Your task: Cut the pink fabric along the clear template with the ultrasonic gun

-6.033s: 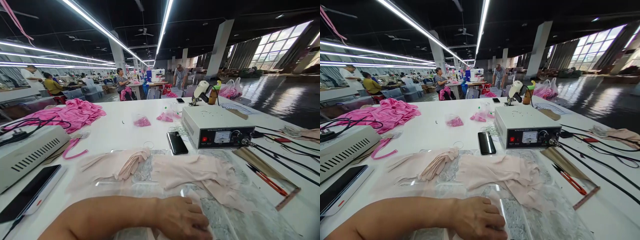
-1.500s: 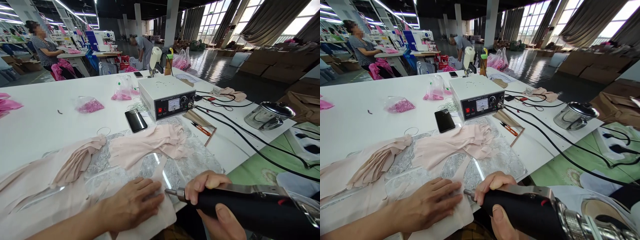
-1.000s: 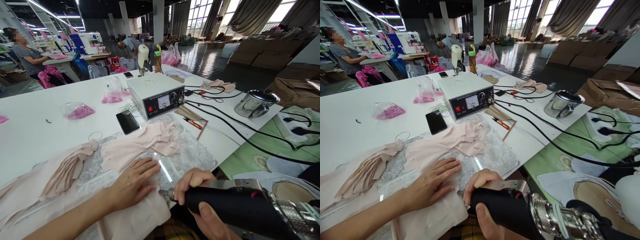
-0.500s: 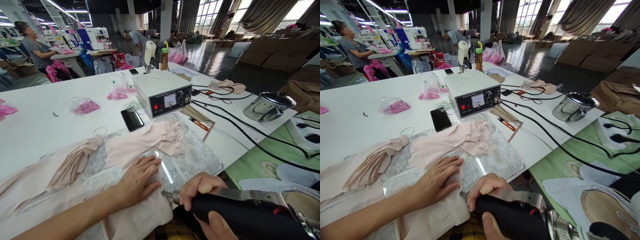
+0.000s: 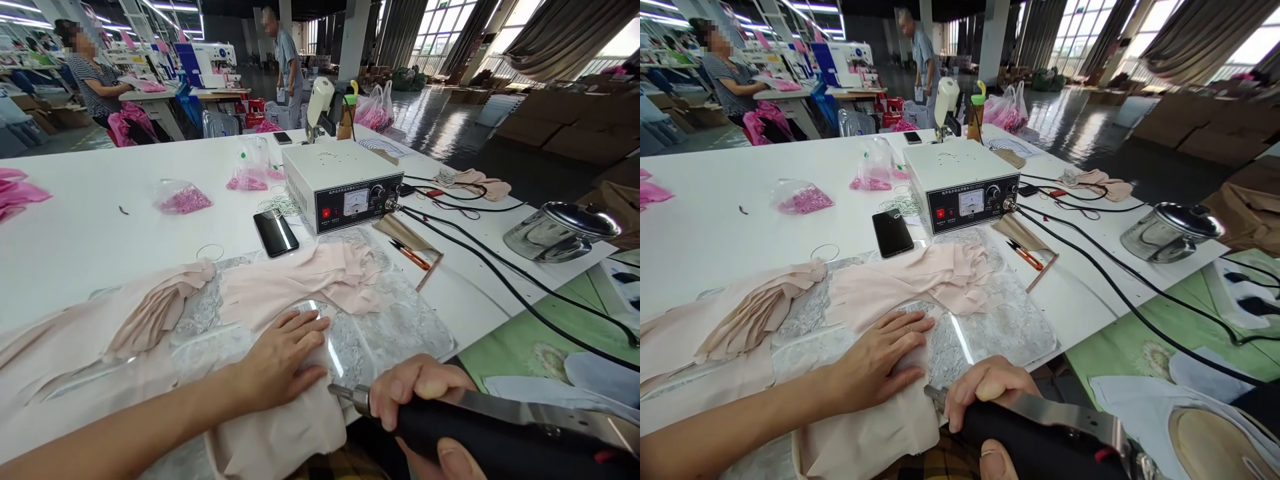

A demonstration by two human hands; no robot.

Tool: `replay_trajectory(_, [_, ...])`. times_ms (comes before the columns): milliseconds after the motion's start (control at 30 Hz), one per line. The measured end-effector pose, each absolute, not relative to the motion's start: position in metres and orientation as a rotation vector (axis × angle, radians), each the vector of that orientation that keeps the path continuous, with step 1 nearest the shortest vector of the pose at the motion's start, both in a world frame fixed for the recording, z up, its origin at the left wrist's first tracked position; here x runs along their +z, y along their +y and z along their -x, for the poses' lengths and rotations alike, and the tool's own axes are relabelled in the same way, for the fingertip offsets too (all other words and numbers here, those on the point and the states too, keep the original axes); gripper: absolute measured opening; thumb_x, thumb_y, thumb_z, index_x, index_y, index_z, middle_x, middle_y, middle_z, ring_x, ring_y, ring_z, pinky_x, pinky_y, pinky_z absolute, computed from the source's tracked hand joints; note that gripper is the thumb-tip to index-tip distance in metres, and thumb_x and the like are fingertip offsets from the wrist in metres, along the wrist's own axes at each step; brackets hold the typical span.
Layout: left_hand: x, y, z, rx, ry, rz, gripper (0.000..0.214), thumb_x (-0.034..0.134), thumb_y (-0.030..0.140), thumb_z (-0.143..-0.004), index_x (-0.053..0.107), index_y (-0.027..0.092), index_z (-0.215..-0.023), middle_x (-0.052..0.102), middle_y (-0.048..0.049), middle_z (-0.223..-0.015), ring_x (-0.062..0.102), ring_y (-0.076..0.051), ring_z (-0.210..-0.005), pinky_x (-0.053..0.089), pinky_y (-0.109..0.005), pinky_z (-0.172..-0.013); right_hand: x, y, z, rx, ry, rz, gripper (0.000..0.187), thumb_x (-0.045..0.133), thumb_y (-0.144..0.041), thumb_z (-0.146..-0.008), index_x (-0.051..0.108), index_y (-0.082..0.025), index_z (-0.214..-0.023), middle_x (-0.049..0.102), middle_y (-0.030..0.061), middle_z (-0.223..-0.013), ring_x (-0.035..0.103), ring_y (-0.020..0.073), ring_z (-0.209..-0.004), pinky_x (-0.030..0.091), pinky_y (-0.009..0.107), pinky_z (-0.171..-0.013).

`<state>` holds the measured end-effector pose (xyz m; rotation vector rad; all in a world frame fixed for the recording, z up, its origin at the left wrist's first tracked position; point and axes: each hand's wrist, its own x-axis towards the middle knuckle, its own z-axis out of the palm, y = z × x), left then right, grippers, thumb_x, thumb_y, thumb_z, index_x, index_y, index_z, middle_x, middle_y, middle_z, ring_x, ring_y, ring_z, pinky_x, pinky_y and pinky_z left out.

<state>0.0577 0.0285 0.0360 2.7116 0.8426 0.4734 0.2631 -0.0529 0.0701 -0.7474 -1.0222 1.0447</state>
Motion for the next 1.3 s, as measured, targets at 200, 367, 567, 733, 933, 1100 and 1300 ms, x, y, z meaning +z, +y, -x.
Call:
replay_trajectory(200, [0.034,0.028,-0.057,0.468,0.847,-2.713,0.023,0.059,0.035,-0.093,0.055,0.018,-0.107,0.057,-0.0117,-0.138,0.049,-0.029,-0.132,0.041,-0.046,-0.106,0.072,-0.038,-0.258,0.914,-0.948,0.69,0.015,0.057,-0.038,-0.085,0.058,-0.026,-0.095,0.052,0.0003,-0.079,0.055,0.0135,-0.058,0.052,0.034,-0.055])
replay_trajectory(367, [0.035,0.028,-0.057,0.484,0.841,-2.701,0.023,0.06,0.034,-0.092,0.054,0.018,-0.107,0.059,-0.0114,-0.136,0.05,-0.03,-0.131,0.042,-0.046,-0.106,0.07,-0.023,-0.257,0.91,-0.974,0.637,0.014,0.058,-0.036,-0.085,0.059,-0.024,-0.093,0.053,-0.0008,-0.078,0.055,0.0118,-0.056,0.053,0.032,-0.054])
replay_trajectory(567, [0.033,0.028,-0.057,0.5,0.838,-2.689,0.023,0.06,0.035,-0.092,0.055,0.018,-0.107,0.059,-0.0119,-0.135,0.05,-0.029,-0.131,0.041,-0.045,-0.107,0.067,-0.019,-0.257,0.912,-0.967,0.639,0.014,0.058,-0.035,-0.085,0.059,-0.024,-0.093,0.054,-0.0002,-0.078,0.056,0.0125,-0.056,0.053,0.034,-0.054])
replay_trajectory(733, [0.032,0.028,-0.057,0.513,0.831,-2.69,0.023,0.06,0.034,-0.092,0.054,0.018,-0.108,0.059,-0.013,-0.135,0.051,-0.029,-0.131,0.041,-0.045,-0.107,0.067,-0.019,-0.257,0.917,-1.021,0.628,0.012,0.058,-0.034,-0.087,0.058,-0.023,-0.091,0.054,-0.0005,-0.079,0.056,0.0121,-0.057,0.054,0.033,-0.055])
replay_trajectory(933, [0.033,0.029,-0.056,0.518,0.834,-2.685,0.024,0.059,0.035,-0.092,0.055,0.018,-0.109,0.061,-0.0138,-0.132,0.051,-0.029,-0.13,0.042,-0.045,-0.106,0.068,-0.016,-0.257,0.918,-1.02,0.631,0.013,0.059,-0.035,-0.085,0.058,-0.024,-0.091,0.055,-0.0002,-0.077,0.057,0.0128,-0.056,0.054,0.034,-0.054])
replay_trajectory(1100, [0.031,0.029,-0.056,0.527,0.828,-2.701,0.027,0.06,0.036,-0.092,0.054,0.018,-0.111,0.06,-0.0123,-0.134,0.051,-0.029,-0.13,0.044,-0.045,-0.105,0.066,-0.008,-0.258,0.884,-0.957,0.583,0.012,0.058,-0.031,-0.084,0.061,-0.022,-0.092,0.056,-0.0011,-0.078,0.057,0.0106,-0.055,0.053,0.03,-0.054])
replay_trajectory(1300, [0.03,0.028,-0.056,0.518,0.835,-2.691,0.028,0.061,0.036,-0.092,0.053,0.017,-0.111,0.06,-0.0128,-0.135,0.051,-0.029,-0.131,0.043,-0.046,-0.105,0.062,-0.004,-0.256,0.901,-0.967,0.576,0.013,0.058,-0.03,-0.083,0.06,-0.022,-0.092,0.057,-0.0005,-0.079,0.058,0.0111,-0.056,0.053,0.031,-0.055])
